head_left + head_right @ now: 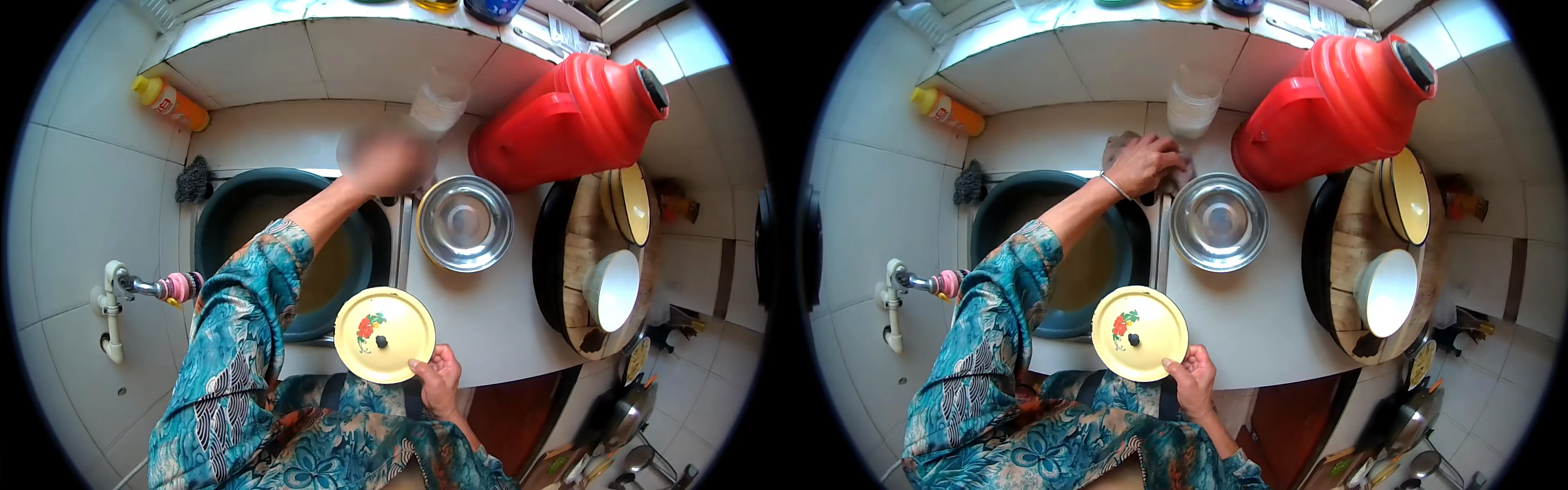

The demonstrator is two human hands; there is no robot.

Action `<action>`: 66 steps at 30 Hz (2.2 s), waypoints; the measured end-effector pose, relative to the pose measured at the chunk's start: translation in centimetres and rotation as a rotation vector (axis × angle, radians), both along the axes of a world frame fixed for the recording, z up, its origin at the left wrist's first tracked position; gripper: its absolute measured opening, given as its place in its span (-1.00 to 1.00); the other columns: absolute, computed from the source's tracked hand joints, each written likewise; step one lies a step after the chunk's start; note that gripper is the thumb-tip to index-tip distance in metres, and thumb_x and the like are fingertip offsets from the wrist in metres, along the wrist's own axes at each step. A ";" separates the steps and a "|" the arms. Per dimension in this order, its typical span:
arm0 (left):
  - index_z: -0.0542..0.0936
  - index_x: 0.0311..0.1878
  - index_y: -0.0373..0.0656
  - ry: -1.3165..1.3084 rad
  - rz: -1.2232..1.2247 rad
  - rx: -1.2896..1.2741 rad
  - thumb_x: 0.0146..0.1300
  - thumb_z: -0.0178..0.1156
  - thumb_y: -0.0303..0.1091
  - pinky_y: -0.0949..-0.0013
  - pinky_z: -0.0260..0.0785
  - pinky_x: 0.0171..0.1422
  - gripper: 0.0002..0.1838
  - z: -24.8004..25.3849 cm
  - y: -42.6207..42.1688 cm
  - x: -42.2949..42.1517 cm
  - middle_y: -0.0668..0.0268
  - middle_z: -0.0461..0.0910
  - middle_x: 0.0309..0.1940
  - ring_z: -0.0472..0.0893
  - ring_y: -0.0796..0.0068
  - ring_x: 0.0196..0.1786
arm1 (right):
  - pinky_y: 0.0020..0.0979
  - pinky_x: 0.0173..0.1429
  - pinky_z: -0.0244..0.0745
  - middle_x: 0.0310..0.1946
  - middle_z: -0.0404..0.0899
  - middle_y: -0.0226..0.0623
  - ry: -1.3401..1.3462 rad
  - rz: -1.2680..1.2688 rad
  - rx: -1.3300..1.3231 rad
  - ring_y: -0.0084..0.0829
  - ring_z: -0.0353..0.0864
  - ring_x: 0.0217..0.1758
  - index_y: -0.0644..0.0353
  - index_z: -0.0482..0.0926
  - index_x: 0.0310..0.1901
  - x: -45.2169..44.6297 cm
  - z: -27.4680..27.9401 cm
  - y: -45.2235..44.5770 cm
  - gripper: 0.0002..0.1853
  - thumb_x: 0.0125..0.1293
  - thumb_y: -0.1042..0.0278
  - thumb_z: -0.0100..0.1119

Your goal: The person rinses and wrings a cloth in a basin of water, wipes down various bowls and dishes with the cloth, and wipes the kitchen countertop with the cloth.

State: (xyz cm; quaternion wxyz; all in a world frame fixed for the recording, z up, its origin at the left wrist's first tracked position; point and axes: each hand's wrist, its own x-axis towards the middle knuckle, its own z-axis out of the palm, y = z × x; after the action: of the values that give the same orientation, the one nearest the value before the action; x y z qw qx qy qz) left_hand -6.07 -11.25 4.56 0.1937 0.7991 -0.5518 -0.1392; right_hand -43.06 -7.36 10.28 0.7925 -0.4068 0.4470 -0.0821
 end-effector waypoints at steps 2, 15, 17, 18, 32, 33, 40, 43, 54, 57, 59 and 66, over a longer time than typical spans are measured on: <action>0.67 -0.14 0.12 -0.069 -0.074 -0.001 0.14 0.12 -0.34 0.03 0.29 0.10 -0.76 -0.9 -0.4 -1.3 0.36 0.44 0.08 0.39 0.20 0.13 | -0.58 -0.10 0.49 -0.28 0.56 -0.28 0.021 0.011 -0.004 -0.60 0.55 -0.25 0.32 0.40 -0.19 -0.6 -0.2 0.2 -0.76 0.14 0.63 0.24; 0.58 -0.12 0.01 -0.314 -0.072 0.031 0.16 0.03 -0.32 0.03 0.36 0.03 -0.77 -1.2 1.8 0.6 0.25 0.40 0.05 0.40 0.17 0.11 | -0.62 -0.16 0.45 -0.31 0.56 -0.33 0.048 0.084 -0.024 -0.65 0.53 -0.29 0.29 0.40 -0.21 0.0 -0.3 -0.7 -0.77 0.15 0.59 0.26; 0.57 -0.16 -0.01 -0.382 -0.056 0.087 0.15 0.03 -0.33 0.04 0.37 0.01 -0.79 -0.8 3.0 1.7 0.25 0.40 0.03 0.41 0.17 0.09 | -0.62 -0.17 0.44 -0.33 0.55 -0.35 0.047 0.093 -0.032 -0.66 0.52 -0.30 0.29 0.39 -0.21 0.1 -0.3 -0.7 -0.77 0.15 0.59 0.26; 0.59 -0.16 -0.04 -0.374 -0.040 0.132 0.14 0.08 -0.31 -0.03 0.35 0.04 -0.79 -0.8 3.6 2.0 0.25 0.39 0.08 0.40 0.18 0.15 | -0.62 -0.18 0.44 -0.33 0.55 -0.36 0.048 0.096 -0.036 -0.67 0.52 -0.30 0.28 0.39 -0.22 0.1 -0.3 -0.7 -0.77 0.15 0.59 0.26; 0.60 -0.30 -0.08 -0.399 0.322 -0.124 0.04 0.16 -0.42 0.15 0.42 -0.07 -0.88 4.3 6.9 4.8 0.20 0.47 -0.20 0.49 0.12 -0.05 | -0.57 -0.08 0.49 -0.30 0.57 -0.31 -0.002 0.104 -0.037 -0.60 0.57 -0.27 0.29 0.42 -0.21 0.3 -1.3 -0.5 -0.74 0.08 0.64 0.25; 0.59 -0.30 -0.09 -0.372 0.394 -0.242 0.04 0.16 -0.45 0.15 0.41 -0.06 -0.87 5.4 6.9 5.3 0.19 0.46 -0.21 0.49 0.11 -0.06 | -0.57 -0.08 0.49 -0.31 0.57 -0.31 -0.007 0.098 -0.029 -0.60 0.56 -0.27 0.29 0.42 -0.21 0.3 -1.2 -0.6 -0.74 0.08 0.64 0.25; 0.53 -0.29 -0.16 -0.287 0.544 -0.391 -0.01 0.12 -0.59 0.13 0.35 0.02 -0.82 4.5 12.5 5.1 0.16 0.44 -0.24 0.46 0.06 -0.11 | -0.61 -0.17 0.45 -0.33 0.55 -0.36 -0.020 0.105 -0.058 -0.66 0.52 -0.31 0.28 0.39 -0.23 0.7 -1.1 -0.5 -0.77 0.13 0.62 0.24; 0.56 -0.23 -0.11 -0.244 0.788 -0.221 0.03 0.15 -0.52 0.11 0.35 0.06 -0.80 2.1 15.4 3.4 0.14 0.47 -0.16 0.47 0.05 -0.04 | -0.62 -0.18 0.45 -0.33 0.55 -0.36 -0.013 0.128 -0.064 -0.67 0.51 -0.31 0.28 0.39 -0.23 0.6 -1.3 -0.6 -0.77 0.14 0.62 0.24; 0.50 0.15 -0.07 -0.342 0.483 -0.100 0.17 0.13 -0.34 0.03 0.25 0.28 -0.57 -4.9 7.9 5.8 0.14 0.35 0.29 0.37 0.03 0.27 | -0.62 -0.20 0.45 -0.34 0.55 -0.35 0.023 0.153 -0.022 -0.66 0.52 -0.31 0.29 0.37 -0.23 0.5 -1.5 -0.7 -0.76 0.14 0.60 0.25; 0.52 0.11 -0.07 -0.203 0.326 -0.014 0.15 0.14 -0.37 0.00 0.21 0.31 -0.59 -3.9 7.4 5.8 0.19 0.36 0.29 0.37 0.08 0.28 | -0.61 -0.20 0.45 -0.33 0.55 -0.36 0.010 0.180 -0.008 -0.66 0.52 -0.31 0.29 0.37 -0.22 1.0 -1.2 -1.0 -0.76 0.14 0.60 0.25; 0.55 0.09 -0.05 -0.214 0.173 0.021 0.12 0.15 -0.42 -0.04 0.16 0.33 -0.60 -2.5 5.8 3.5 0.26 0.37 0.29 0.37 0.15 0.30 | -0.61 -0.20 0.45 -0.33 0.55 -0.36 0.003 0.170 0.022 -0.67 0.51 -0.31 0.28 0.37 -0.22 1.0 -1.1 -0.8 -0.76 0.15 0.59 0.25; 0.58 0.06 0.01 -0.184 -0.091 0.054 -0.03 0.22 -0.56 -0.02 0.16 0.31 -0.50 -1.7 2.2 1.1 0.38 0.40 0.27 0.32 0.23 0.33 | -0.61 -0.19 0.44 -0.34 0.54 -0.37 0.038 0.223 -0.038 -0.68 0.50 -0.31 0.27 0.36 -0.23 0.7 -1.0 -0.8 -0.78 0.18 0.60 0.23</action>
State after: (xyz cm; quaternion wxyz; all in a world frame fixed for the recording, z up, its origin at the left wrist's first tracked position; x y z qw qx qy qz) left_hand -4.94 -9.09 2.82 0.1138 0.7876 -0.5990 -0.0888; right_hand -42.32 -8.14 9.24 0.7802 -0.4704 0.4122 0.0057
